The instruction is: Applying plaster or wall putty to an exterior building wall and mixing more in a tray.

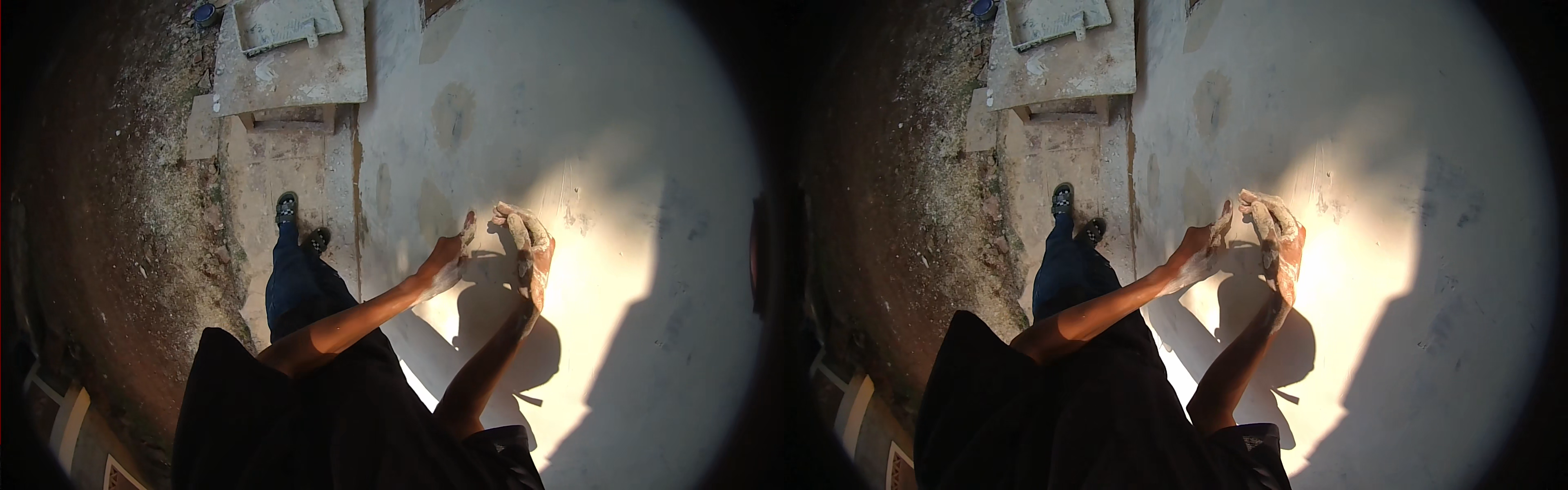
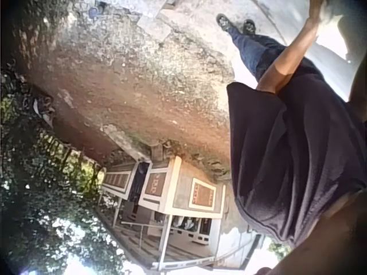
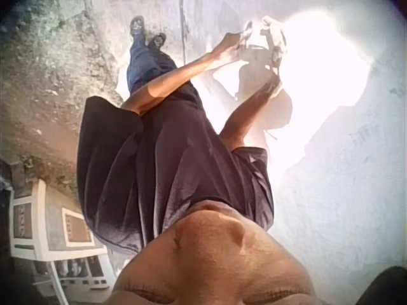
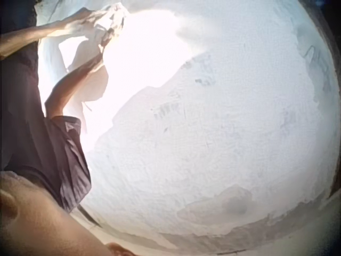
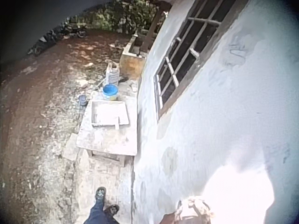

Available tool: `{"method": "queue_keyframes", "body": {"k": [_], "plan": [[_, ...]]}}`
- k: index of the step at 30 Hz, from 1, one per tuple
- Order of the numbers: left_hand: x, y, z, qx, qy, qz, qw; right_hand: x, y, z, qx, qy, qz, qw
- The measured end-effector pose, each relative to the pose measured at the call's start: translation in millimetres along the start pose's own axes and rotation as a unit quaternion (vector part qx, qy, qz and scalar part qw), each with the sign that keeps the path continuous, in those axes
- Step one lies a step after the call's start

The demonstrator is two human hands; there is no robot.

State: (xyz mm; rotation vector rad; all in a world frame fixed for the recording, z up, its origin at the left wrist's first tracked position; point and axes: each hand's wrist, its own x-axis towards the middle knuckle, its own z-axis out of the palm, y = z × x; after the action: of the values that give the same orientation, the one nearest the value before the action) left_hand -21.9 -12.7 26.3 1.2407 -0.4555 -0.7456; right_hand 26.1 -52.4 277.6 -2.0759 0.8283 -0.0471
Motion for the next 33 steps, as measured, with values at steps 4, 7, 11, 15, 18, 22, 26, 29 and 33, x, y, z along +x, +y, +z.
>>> {"method": "queue_keyframes", "body": {"k": [4,7,11,15,18,22,26,29,33], "plan": [[1,2,-50,0.035,0.114,0.002,0.993,-2,-3,2,0.089,0.004,0.07,0.994],[42,-23,-80,0.037,0.108,-0.135,0.984,-4,-7,1,0.081,0.003,0.071,0.994],[75,-23,-78,0.087,0.169,-0.112,0.975,-5,-8,1,0.074,0.0,0.047,0.996],[55,29,-28,0.052,0.168,-0.045,0.983,-4,-3,1,0.063,-0.006,0.018,0.998],[16,49,-24,0.052,0.065,-0.017,0.996,-4,-1,0,0.09,-0.005,0.05,0.995],[12,11,-61,-0.214,0.141,-0.02,0.966,-8,-3,0,0.071,0.005,0.046,0.996],[59,-38,-94,-0.128,0.201,-0.119,0.964,-9,-11,5,0.094,0.007,0.051,0.994],[85,-28,-75,-0.068,0.205,-0.176,0.96,-10,-18,3,0.093,0.006,0.048,0.994],[63,36,-26,0.005,0.226,-0.044,0.973,-8,-19,-2,0.056,-0.015,0.0,0.998]]}}
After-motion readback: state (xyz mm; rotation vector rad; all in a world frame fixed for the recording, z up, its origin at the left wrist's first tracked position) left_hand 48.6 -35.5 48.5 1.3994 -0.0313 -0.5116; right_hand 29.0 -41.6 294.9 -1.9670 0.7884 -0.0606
